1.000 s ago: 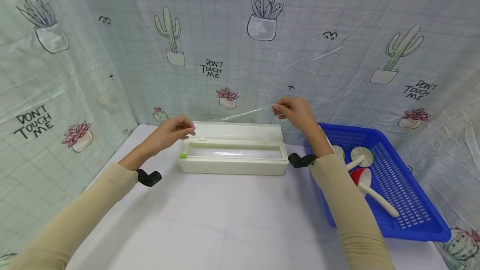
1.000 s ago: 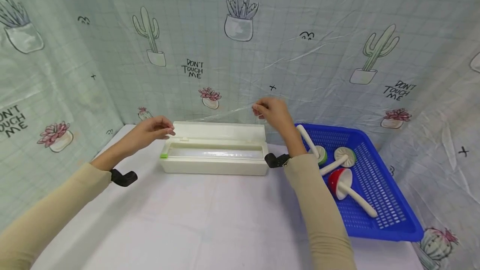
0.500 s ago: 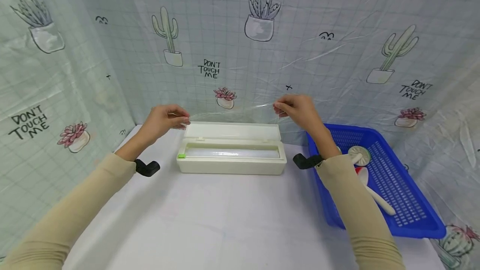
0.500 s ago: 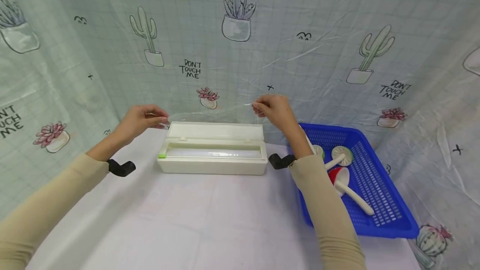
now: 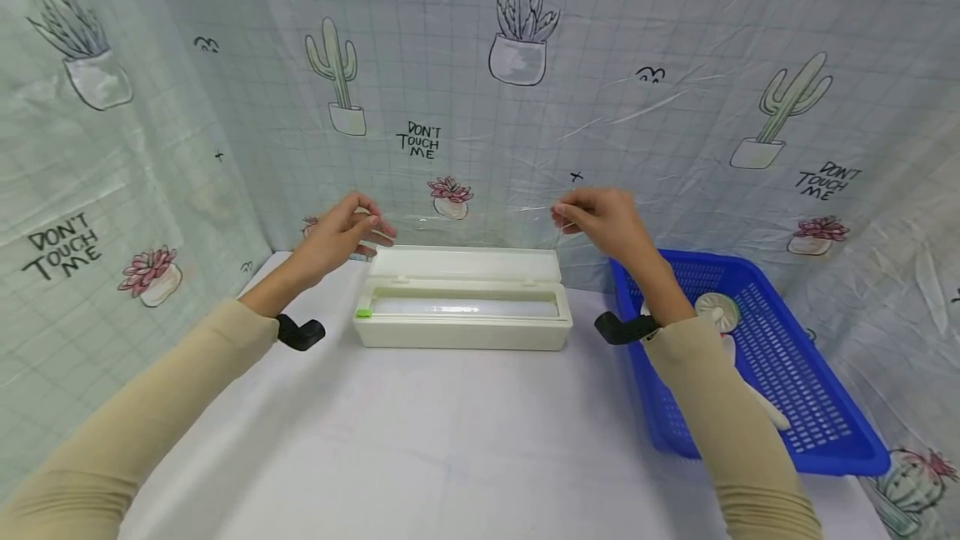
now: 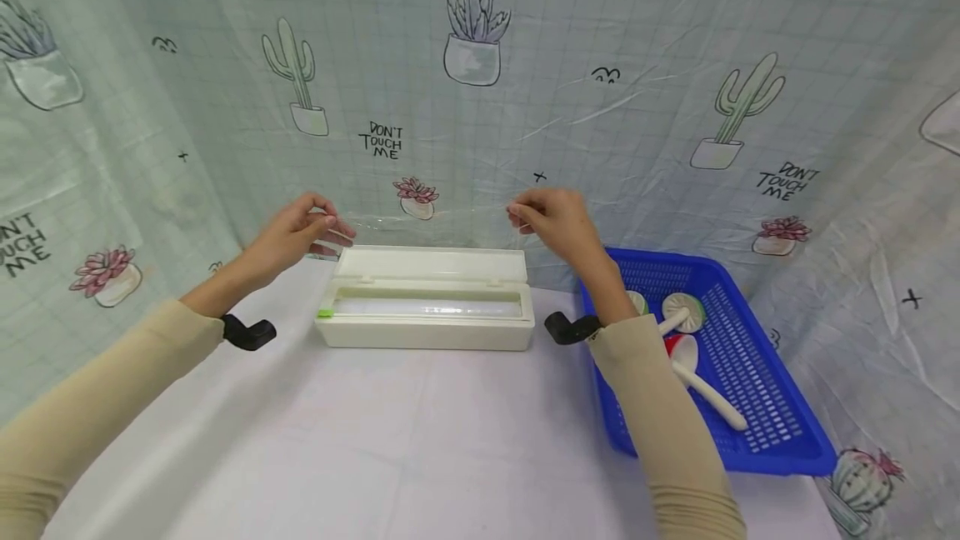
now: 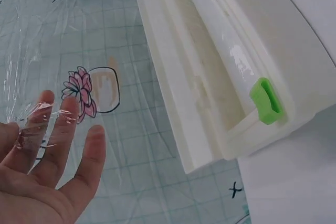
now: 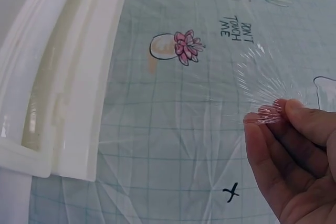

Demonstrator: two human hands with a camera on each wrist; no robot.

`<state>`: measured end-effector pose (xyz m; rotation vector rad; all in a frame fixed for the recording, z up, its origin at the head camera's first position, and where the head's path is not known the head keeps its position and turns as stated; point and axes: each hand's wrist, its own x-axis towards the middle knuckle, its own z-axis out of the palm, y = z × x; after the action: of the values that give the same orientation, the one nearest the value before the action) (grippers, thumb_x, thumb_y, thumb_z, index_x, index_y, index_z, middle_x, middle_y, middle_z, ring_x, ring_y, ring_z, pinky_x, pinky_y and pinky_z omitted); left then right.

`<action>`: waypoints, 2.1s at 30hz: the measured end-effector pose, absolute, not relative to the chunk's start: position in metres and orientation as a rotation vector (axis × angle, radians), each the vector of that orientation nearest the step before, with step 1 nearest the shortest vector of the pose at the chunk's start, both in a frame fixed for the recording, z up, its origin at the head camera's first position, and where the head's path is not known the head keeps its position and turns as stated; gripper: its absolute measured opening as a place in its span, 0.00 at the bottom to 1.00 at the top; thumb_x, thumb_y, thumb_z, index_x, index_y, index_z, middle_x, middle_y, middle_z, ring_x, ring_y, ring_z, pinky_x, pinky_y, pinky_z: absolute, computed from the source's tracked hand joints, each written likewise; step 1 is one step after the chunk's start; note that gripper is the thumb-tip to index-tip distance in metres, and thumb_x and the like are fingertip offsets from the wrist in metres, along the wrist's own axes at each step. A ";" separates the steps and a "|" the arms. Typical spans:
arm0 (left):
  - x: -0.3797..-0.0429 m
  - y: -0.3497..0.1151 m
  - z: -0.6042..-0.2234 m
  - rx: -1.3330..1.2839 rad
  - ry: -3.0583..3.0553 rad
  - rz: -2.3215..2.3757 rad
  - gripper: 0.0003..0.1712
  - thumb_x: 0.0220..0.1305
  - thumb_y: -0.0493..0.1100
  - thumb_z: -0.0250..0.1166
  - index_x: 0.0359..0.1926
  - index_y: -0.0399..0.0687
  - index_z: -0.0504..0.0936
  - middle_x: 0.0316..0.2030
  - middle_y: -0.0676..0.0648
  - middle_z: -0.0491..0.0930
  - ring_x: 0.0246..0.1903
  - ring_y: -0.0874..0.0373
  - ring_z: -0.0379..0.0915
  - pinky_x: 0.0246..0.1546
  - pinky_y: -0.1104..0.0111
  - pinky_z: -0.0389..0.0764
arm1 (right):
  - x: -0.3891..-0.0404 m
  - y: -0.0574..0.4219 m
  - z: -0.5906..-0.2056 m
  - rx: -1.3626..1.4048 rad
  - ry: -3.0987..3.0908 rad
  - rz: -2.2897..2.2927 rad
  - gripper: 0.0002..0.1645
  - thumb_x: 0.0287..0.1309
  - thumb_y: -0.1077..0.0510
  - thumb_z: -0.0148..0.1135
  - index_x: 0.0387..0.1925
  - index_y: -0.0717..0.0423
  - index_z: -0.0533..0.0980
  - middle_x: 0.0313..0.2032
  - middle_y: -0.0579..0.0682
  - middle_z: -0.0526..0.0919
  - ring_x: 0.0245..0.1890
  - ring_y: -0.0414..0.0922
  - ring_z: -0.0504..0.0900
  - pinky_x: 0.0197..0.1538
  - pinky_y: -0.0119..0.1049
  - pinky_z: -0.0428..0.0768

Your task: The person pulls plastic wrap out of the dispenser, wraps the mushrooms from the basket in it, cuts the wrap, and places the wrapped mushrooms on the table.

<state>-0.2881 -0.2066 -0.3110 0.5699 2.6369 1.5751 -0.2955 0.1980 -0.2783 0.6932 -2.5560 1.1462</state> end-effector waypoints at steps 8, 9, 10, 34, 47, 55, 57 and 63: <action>-0.282 -0.207 -0.304 0.509 2.792 1.353 0.22 0.82 0.49 0.47 0.67 0.43 0.72 0.58 0.38 0.81 0.56 0.40 0.77 0.40 0.55 0.87 | -0.291 0.201 -0.277 0.687 -2.581 1.115 0.14 0.72 0.60 0.59 0.46 0.67 0.84 0.39 0.62 0.88 0.39 0.54 0.89 0.41 0.39 0.87; -0.281 -0.207 -0.301 0.494 2.797 1.332 0.22 0.82 0.49 0.47 0.66 0.43 0.73 0.58 0.38 0.80 0.56 0.40 0.77 0.40 0.55 0.87 | -0.290 0.201 -0.277 0.687 -2.583 1.117 0.14 0.72 0.60 0.59 0.46 0.67 0.84 0.40 0.62 0.88 0.40 0.54 0.89 0.41 0.38 0.87; -0.280 -0.207 -0.299 0.482 2.786 1.330 0.22 0.82 0.49 0.47 0.65 0.41 0.73 0.59 0.38 0.80 0.57 0.39 0.76 0.40 0.54 0.87 | -0.290 0.201 -0.276 0.688 -2.582 1.120 0.14 0.72 0.60 0.59 0.46 0.68 0.84 0.40 0.62 0.88 0.40 0.54 0.89 0.41 0.37 0.87; -0.274 -0.211 -0.300 0.568 2.530 1.681 0.19 0.74 0.47 0.63 0.56 0.39 0.84 0.53 0.43 0.85 0.52 0.60 0.83 0.56 0.68 0.80 | -0.277 0.206 -0.273 0.688 -2.665 1.406 0.17 0.76 0.56 0.55 0.52 0.68 0.74 0.47 0.62 0.83 0.48 0.52 0.87 0.50 0.34 0.84; -0.274 -0.209 -0.291 0.620 2.490 1.760 0.19 0.75 0.45 0.61 0.54 0.34 0.83 0.50 0.44 0.86 0.51 0.60 0.83 0.57 0.68 0.80 | -0.271 0.210 -0.269 0.820 -2.678 1.208 0.14 0.66 0.59 0.68 0.50 0.62 0.82 0.46 0.57 0.85 0.47 0.49 0.84 0.51 0.31 0.82; -0.289 -0.201 -0.283 0.585 2.448 1.893 0.17 0.75 0.42 0.60 0.55 0.33 0.83 0.49 0.44 0.86 0.51 0.57 0.83 0.57 0.66 0.80 | -0.263 0.206 -0.260 0.854 -2.689 1.125 0.13 0.69 0.54 0.65 0.48 0.58 0.83 0.46 0.54 0.86 0.48 0.51 0.86 0.53 0.47 0.83; -0.294 -0.196 -0.281 0.567 2.436 1.927 0.17 0.74 0.43 0.61 0.54 0.35 0.83 0.50 0.43 0.85 0.51 0.56 0.82 0.58 0.64 0.80 | -0.261 0.206 -0.258 0.861 -2.694 1.131 0.13 0.69 0.54 0.65 0.48 0.58 0.83 0.46 0.54 0.86 0.47 0.50 0.86 0.53 0.46 0.83; -0.310 -0.183 -0.271 0.594 2.391 2.008 0.16 0.74 0.43 0.61 0.53 0.36 0.84 0.49 0.43 0.84 0.53 0.51 0.80 0.59 0.63 0.79 | -0.257 0.205 -0.254 0.878 -2.687 1.148 0.13 0.69 0.54 0.64 0.47 0.59 0.83 0.44 0.53 0.87 0.43 0.44 0.85 0.49 0.38 0.84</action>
<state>-0.3100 -0.1828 -0.2715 0.5940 2.3913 2.0084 -0.2574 0.2053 -0.2542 0.8785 -2.6875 1.1485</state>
